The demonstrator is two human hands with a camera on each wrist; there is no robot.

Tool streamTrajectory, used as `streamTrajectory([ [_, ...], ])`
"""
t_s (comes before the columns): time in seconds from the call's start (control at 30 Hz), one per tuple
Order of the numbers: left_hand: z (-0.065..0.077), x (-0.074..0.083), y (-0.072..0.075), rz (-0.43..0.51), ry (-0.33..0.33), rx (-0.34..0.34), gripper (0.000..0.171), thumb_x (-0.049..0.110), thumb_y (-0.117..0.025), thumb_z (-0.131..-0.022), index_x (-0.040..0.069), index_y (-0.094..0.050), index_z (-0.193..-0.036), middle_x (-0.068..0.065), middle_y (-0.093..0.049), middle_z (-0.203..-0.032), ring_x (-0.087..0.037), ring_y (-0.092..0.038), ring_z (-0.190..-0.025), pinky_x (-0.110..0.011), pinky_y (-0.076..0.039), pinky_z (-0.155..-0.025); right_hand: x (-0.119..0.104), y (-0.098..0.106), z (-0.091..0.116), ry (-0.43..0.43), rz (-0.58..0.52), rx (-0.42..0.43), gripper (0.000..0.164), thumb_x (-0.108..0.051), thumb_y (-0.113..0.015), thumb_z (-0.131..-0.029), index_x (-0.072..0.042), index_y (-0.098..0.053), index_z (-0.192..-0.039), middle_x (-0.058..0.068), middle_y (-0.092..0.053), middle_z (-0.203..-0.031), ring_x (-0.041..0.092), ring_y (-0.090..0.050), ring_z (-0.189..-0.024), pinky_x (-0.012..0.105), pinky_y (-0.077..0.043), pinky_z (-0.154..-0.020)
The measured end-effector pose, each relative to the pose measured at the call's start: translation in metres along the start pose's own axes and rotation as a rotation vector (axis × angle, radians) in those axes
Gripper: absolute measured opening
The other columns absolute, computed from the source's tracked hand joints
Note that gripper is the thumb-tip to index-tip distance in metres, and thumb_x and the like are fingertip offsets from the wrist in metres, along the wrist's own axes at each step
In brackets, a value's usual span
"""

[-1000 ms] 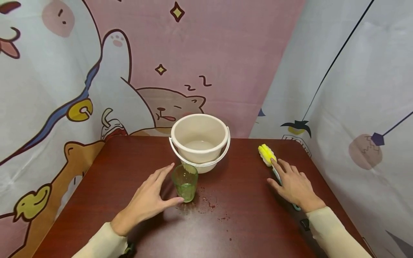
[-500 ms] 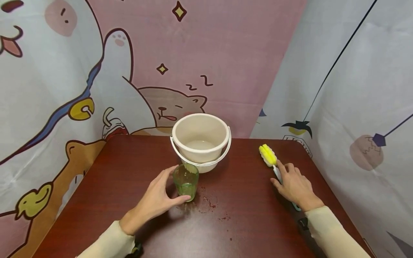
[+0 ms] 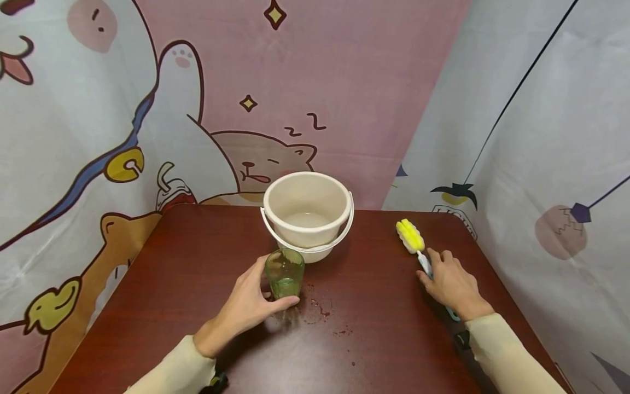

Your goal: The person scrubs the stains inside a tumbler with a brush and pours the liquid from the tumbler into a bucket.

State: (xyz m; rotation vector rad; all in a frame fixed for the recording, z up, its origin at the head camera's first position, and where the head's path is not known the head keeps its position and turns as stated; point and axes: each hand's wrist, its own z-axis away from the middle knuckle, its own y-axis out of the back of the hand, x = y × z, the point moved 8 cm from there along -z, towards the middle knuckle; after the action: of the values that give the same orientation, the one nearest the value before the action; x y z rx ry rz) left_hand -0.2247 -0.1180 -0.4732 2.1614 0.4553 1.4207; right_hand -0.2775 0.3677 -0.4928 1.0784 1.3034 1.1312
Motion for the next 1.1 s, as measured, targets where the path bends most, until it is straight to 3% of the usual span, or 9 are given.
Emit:
streamTrajectory([
  [0.1, -0.0008, 0.0002, -0.0010, 0.001, 0.009, 0.004, 0.104, 0.054, -0.106, -0.084, 0.017, -0.055, -0.167, -0.006, -0.078, -0.146, -0.022, -0.084, -0.116, -0.039, -0.071, -0.093, 0.0008, 0.0000, -0.0008, -0.008, -0.005, -0.001, 0.084, -0.040, -0.078, -0.108, 0.008, -0.044, -0.169, 0.038, -0.059, -0.140, 0.046, -0.064, -0.112, 0.062, -0.063, -0.072],
  [0.27, -0.0012, -0.0006, -0.0027, 0.059, 0.044, 0.000, 0.101, 0.046, -0.108, -0.084, 0.017, -0.055, -0.165, -0.009, -0.078, -0.145, -0.026, -0.084, -0.113, -0.031, -0.072, -0.080, 0.0018, -0.0011, -0.0013, -0.021, -0.011, -0.013, 0.083, -0.039, -0.078, -0.109, 0.010, -0.045, -0.167, 0.038, -0.060, -0.137, 0.046, -0.067, -0.109, 0.063, -0.063, -0.073],
  [0.43, -0.0015, 0.0015, -0.0019, 0.032, 0.029, 0.016, 0.098, 0.043, -0.108, -0.084, 0.016, -0.057, -0.163, -0.010, -0.079, -0.143, -0.029, -0.084, -0.117, -0.029, -0.071, -0.079, 0.0040, -0.0023, -0.0018, -0.036, -0.008, -0.025, 0.082, -0.037, -0.079, -0.108, 0.012, -0.046, -0.165, 0.039, -0.060, -0.137, 0.044, -0.068, -0.105, 0.064, -0.064, -0.075],
  [0.63, -0.0012, 0.0049, 0.0000, -0.002, -0.010, 0.032, 0.096, 0.039, -0.108, -0.084, 0.015, -0.057, -0.162, -0.008, -0.082, -0.140, -0.027, -0.084, -0.120, -0.032, -0.070, -0.088, 0.0069, -0.0028, -0.0044, -0.057, 0.000, -0.058, 0.079, -0.035, -0.080, -0.108, 0.014, -0.048, -0.162, 0.040, -0.061, -0.138, 0.043, -0.069, -0.101, 0.064, -0.066, -0.076],
  [0.83, -0.0011, 0.0072, 0.0012, -0.031, -0.031, 0.045, 0.095, 0.037, -0.109, -0.084, 0.014, -0.059, -0.161, -0.006, -0.083, -0.139, -0.025, -0.083, -0.124, -0.045, -0.070, -0.101, 0.0071, -0.0024, -0.0045, -0.060, -0.007, -0.067, 0.071, -0.030, -0.080, -0.108, 0.015, -0.053, -0.156, 0.038, -0.064, -0.134, 0.042, -0.070, -0.096, 0.064, -0.065, -0.074],
  [1.1, -0.0004, 0.0050, 0.0001, -0.039, -0.025, 0.047, 0.092, 0.037, -0.109, -0.084, 0.015, -0.060, -0.159, -0.003, -0.083, -0.138, -0.023, -0.081, -0.129, -0.049, -0.069, -0.105, 0.0046, -0.0005, -0.0042, -0.046, -0.038, -0.034, 0.062, -0.023, -0.081, -0.107, 0.014, -0.060, -0.151, 0.035, -0.069, -0.129, 0.042, -0.071, -0.091, 0.064, -0.064, -0.072],
])
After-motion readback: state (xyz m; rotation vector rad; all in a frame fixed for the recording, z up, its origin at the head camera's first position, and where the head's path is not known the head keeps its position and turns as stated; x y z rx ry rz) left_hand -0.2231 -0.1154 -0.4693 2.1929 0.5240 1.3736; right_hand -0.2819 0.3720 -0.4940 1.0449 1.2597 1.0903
